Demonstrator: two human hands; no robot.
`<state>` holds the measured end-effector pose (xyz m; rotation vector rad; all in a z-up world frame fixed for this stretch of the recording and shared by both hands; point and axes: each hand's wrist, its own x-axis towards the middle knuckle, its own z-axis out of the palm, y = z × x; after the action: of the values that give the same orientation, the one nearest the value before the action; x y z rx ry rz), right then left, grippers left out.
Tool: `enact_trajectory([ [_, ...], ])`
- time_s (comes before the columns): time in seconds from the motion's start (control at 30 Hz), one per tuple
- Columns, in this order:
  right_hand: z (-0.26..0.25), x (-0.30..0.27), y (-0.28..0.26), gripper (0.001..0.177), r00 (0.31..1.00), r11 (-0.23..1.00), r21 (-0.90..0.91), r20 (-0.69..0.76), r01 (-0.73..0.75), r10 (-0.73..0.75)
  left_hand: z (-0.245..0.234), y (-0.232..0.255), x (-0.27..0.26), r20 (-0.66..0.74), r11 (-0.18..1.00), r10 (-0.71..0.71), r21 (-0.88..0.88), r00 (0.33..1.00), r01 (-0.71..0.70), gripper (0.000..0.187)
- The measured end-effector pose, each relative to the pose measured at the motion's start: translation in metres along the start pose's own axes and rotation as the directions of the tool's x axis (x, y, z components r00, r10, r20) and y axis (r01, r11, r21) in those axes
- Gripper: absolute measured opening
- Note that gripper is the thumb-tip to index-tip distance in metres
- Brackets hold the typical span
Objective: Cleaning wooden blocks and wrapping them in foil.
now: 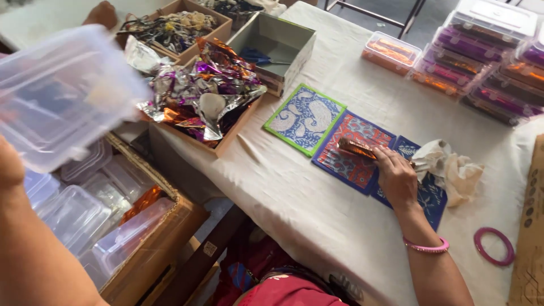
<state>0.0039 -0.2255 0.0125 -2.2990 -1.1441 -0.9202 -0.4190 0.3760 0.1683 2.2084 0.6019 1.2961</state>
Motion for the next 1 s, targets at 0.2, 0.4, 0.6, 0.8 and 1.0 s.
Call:
enact_trajectory([
  [0.2,0.021,-0.013,0.026,0.02,0.913,0.895,0.283,-0.117,-0.345,0.39,0.161,0.229,-0.019,0.245,0.895,0.24,-0.431,0.939,-0.116,0.028],
  [0.4,0.017,-0.016,0.052,0.012,0.844,0.871,0.33,-0.281,-0.363,0.458,0.385,0.243,-0.047,0.492,0.855,0.457,-0.473,0.741,-0.213,0.014],
  [0.6,-0.008,-0.003,0.035,0.022,0.905,0.949,0.217,-0.309,-0.231,0.291,0.54,0.224,-0.084,0.595,0.883,0.169,-0.446,0.786,0.148,0.022],
  [0.8,-0.022,0.005,0.02,0.018,0.985,0.998,-0.036,-0.165,-0.056,0.05,0.584,0.19,-0.093,0.676,0.787,0.526,-0.617,0.517,0.006,0.09],
  [1.0,-0.028,0.013,0.025,0.035,0.999,0.993,-0.113,-0.017,0.046,-0.048,0.547,0.215,-0.089,0.753,0.834,0.535,-0.543,0.383,-0.096,0.139],
])
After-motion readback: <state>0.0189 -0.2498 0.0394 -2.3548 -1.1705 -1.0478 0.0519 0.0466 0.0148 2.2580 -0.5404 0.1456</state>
